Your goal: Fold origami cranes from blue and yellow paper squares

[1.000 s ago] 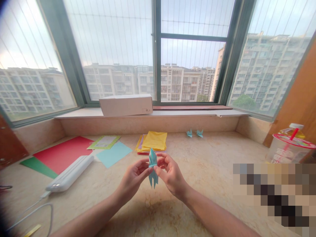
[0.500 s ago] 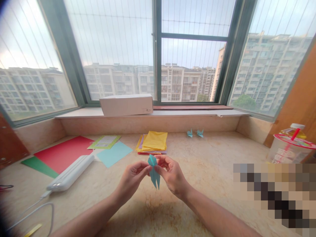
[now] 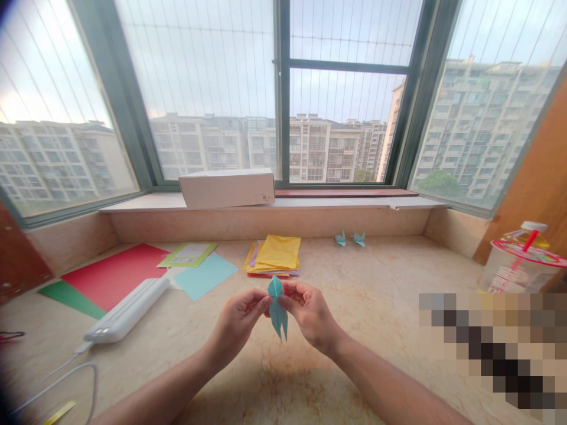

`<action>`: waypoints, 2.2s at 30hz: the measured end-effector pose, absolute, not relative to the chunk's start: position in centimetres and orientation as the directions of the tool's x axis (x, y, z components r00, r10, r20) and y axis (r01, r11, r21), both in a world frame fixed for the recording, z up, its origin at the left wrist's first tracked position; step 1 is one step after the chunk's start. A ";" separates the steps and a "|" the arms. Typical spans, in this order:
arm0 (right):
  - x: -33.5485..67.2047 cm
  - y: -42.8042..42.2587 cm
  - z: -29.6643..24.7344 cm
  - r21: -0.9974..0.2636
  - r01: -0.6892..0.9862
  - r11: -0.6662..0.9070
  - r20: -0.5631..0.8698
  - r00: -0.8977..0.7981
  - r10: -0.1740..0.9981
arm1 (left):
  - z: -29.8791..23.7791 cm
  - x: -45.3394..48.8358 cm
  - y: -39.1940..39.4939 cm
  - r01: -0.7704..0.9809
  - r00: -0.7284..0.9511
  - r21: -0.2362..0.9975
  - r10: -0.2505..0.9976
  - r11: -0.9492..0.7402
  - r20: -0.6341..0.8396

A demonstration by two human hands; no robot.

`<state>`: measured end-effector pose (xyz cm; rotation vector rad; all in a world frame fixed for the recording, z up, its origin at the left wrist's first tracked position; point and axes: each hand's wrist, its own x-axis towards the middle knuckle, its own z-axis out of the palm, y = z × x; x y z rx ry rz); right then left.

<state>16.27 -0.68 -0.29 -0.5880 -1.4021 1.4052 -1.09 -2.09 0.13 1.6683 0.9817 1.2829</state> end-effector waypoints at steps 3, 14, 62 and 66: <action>16.3 -0.5 -0.2 -0.936 -0.307 0.173 0.281 -0.351 0.893 | 0.3 -1.2 -2.2 0.082 0.233 0.922 0.907 -0.378 0.351; 16.4 -0.4 -0.5 -0.935 -0.336 0.111 0.249 -0.402 0.881 | 0.6 -1.1 -2.3 -0.049 0.320 0.953 0.899 -0.299 0.298; 16.3 -1.2 -0.3 -0.953 -0.143 0.266 0.302 -0.424 0.854 | 0.5 -1.1 -1.9 0.108 0.127 0.922 0.925 -0.372 0.358; 16.0 -1.3 -0.5 -0.969 -0.104 0.223 0.246 -0.344 0.906 | 0.5 -0.9 -1.9 0.046 0.157 0.935 0.927 -0.351 0.340</action>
